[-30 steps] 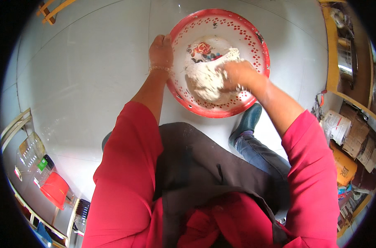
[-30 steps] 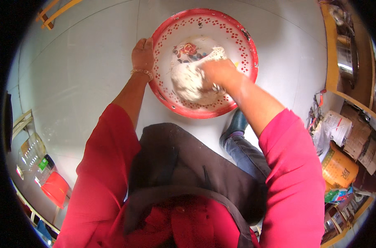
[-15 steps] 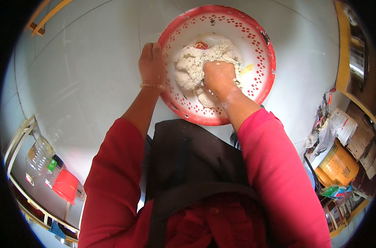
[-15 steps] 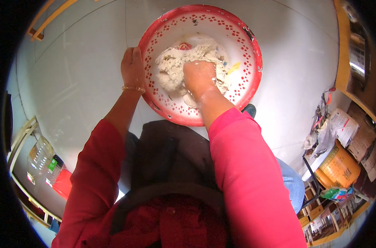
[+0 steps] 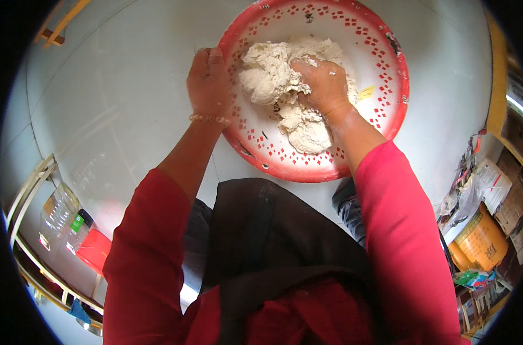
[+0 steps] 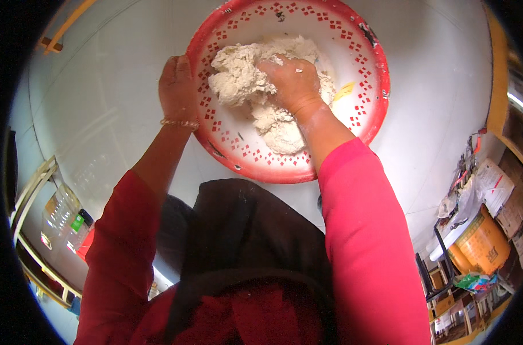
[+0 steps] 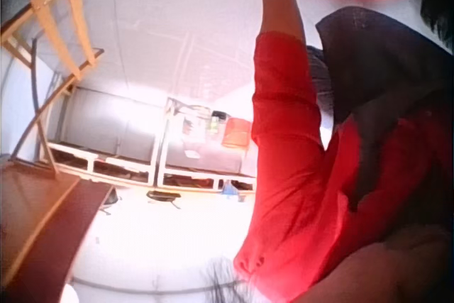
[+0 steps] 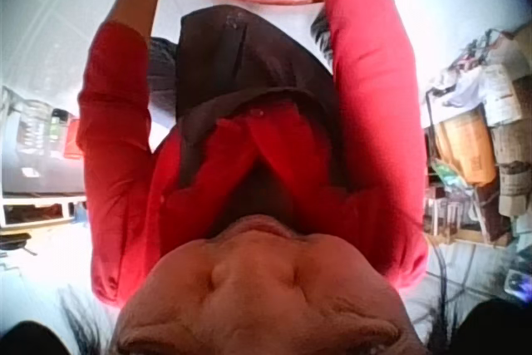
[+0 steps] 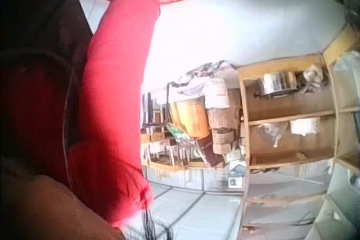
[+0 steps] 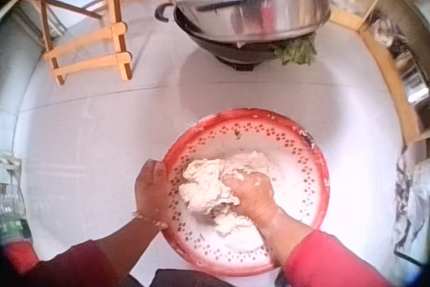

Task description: The person kneads dough by hand in a red perforated basket, repeatedly pressing and folding the mixture. The person briefly uses a pink scoop to add more flour to the basket and continues kneading.

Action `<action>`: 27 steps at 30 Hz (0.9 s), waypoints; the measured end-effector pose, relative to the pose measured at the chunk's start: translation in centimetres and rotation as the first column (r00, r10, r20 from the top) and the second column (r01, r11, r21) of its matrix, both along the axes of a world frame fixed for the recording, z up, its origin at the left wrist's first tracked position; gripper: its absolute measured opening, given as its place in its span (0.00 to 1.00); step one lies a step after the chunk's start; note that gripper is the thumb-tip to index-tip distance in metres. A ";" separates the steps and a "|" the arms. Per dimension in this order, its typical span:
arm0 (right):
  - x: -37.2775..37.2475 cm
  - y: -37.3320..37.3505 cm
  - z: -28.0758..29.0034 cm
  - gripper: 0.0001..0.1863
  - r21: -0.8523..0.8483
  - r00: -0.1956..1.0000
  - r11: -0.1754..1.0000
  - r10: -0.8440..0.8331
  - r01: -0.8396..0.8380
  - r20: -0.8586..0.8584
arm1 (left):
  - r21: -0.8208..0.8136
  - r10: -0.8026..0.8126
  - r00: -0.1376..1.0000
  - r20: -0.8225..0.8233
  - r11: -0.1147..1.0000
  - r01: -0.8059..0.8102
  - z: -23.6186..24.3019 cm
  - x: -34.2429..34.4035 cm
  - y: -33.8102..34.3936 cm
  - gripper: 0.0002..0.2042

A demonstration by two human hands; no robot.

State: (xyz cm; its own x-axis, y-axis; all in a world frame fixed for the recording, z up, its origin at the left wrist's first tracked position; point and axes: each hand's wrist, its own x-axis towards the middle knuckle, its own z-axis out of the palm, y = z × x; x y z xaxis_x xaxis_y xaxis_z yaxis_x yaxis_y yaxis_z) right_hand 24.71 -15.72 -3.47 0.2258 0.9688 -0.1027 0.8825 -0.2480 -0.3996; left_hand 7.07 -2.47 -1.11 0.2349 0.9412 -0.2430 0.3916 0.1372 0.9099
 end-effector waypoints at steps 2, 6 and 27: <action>-0.2 0.4 1.2 0.32 -0.091 1.000 0.996 -0.008 0.006 -0.025 | 0.047 -0.006 0.995 -0.098 0.999 0.011 0.0 0.2 -0.1 0.14; 0.2 0.7 5.3 0.35 -0.455 1.000 0.890 -0.016 0.023 0.019 | 0.083 -0.022 0.985 -0.172 0.996 0.036 0.3 0.3 0.2 0.16; -10.0 5.6 7.6 0.23 -0.763 0.900 0.612 0.426 -0.207 0.098 | 0.110 -0.093 0.971 -0.220 0.987 0.119 -0.7 0.5 0.6 0.19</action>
State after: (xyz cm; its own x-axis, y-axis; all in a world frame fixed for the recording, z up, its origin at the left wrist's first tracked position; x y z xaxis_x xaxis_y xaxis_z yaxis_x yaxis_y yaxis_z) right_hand 14.70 -10.16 4.09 0.0424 0.6209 -0.7828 0.9989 -0.0424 0.0204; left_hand 7.59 -1.84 -1.85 0.2901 0.9391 -0.1839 0.5848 -0.0219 0.8109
